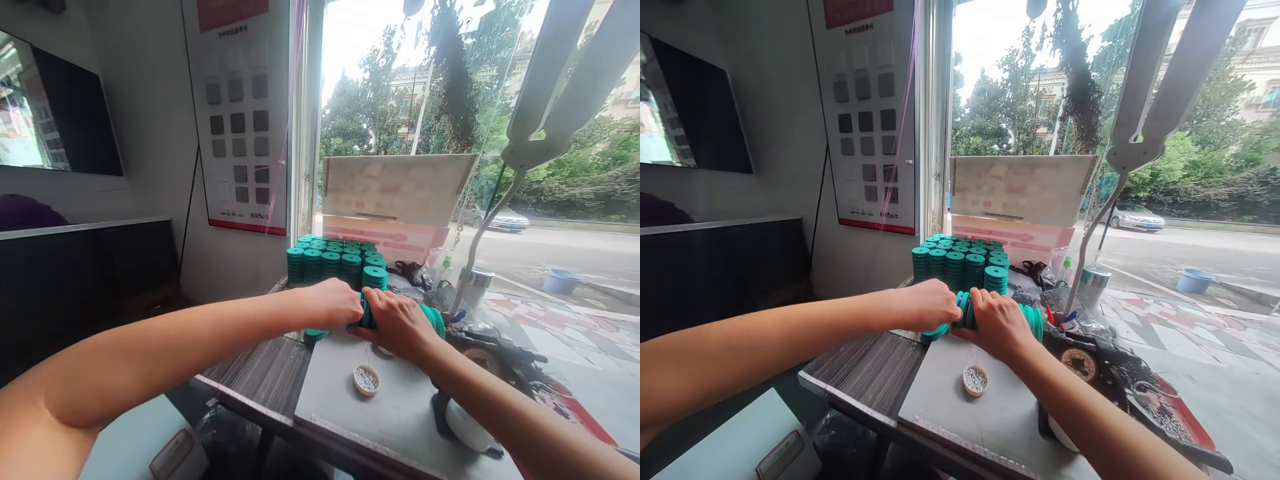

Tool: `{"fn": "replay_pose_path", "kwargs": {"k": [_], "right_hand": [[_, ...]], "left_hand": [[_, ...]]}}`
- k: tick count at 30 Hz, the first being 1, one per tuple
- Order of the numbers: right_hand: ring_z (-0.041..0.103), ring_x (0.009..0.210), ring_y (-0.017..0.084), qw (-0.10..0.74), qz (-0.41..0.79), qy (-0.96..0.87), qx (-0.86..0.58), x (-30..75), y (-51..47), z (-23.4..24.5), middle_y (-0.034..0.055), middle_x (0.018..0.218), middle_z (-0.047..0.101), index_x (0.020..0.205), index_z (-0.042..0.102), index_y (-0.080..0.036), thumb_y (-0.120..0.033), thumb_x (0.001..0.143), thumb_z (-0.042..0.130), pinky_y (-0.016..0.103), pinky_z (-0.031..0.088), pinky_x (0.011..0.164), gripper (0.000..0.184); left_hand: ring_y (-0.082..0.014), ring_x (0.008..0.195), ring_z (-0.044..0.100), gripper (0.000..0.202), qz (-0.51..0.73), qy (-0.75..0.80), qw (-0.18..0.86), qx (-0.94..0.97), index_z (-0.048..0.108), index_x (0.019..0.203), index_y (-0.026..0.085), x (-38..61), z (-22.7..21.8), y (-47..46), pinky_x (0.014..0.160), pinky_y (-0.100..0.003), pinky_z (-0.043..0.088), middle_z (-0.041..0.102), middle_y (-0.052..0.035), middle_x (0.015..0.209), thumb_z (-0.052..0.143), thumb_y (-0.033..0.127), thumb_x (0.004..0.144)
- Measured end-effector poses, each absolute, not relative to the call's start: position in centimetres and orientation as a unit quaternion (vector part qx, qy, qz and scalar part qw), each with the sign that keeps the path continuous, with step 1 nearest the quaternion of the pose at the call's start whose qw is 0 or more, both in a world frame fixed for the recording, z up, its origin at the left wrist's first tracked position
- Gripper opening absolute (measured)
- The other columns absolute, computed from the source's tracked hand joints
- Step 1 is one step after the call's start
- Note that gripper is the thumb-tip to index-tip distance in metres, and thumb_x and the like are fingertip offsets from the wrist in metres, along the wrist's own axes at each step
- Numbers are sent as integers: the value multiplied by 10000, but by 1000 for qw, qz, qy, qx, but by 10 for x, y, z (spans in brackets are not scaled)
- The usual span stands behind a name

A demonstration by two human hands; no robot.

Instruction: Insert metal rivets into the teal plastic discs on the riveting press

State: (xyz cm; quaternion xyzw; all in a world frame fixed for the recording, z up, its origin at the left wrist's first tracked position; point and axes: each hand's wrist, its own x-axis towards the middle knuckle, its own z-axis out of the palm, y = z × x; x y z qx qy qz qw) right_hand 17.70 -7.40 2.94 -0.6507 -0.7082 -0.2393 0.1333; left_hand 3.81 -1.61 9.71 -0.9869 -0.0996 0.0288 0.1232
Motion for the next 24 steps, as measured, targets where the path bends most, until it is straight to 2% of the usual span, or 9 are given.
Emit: {"fn": "replay_pose_path", "kwargs": {"k": [4,8,10,13,16,20,24], "right_hand": [[572,747,222,137,-241,-712,-646,177,-76,29,35,794,600,928,495,-172,-547,754,545,302,351,597,416],[569,763,224,139,-237,-721,-636,177,-77,30,47,837,605,958,499,-166,-523,767,543,310,358,610,408],[568,775,228,138,-236,-725,-633,177,-77,30,54,860,606,974,497,-162,-520,771,538,315,362,615,413],[569,787,231,134,-236,-724,-634,177,-77,30,65,863,607,988,494,-159,-518,782,523,317,367,620,416],[574,775,239,126,-236,-722,-638,176,-76,31,70,849,608,991,491,-158,-541,782,503,323,372,619,437],[578,777,246,121,-237,-721,-640,176,-76,31,71,840,605,992,489,-147,-558,782,486,325,377,619,462],[579,788,240,122,-233,-722,-640,177,-75,31,66,846,605,978,487,-151,-547,762,526,317,376,623,453]], "left_hand": [[-177,578,511,188,-54,-165,37,-984,518,526,144,18,70,-16,491,-291,185,548,-36,534,534,-21,615],[-141,585,484,144,-174,-295,-135,-930,604,665,164,-1,16,-14,535,-256,280,552,-12,585,493,176,757],[-104,509,420,104,-215,-337,-265,-878,622,722,156,1,-12,-15,501,-230,294,513,17,558,565,237,691],[-74,461,345,276,-283,-327,-454,-779,598,836,120,19,-41,-21,461,-217,291,448,33,578,536,349,694],[-58,455,290,339,-346,-284,-582,-679,571,771,130,40,-52,-30,464,-216,265,387,44,579,555,450,663],[-48,447,252,293,-393,-254,-660,-588,548,642,140,52,-55,-36,458,-218,207,367,52,543,652,410,592],[-50,437,278,241,-435,-254,-668,-547,531,601,146,57,-57,-39,453,-225,201,405,52,518,690,323,562]]}}
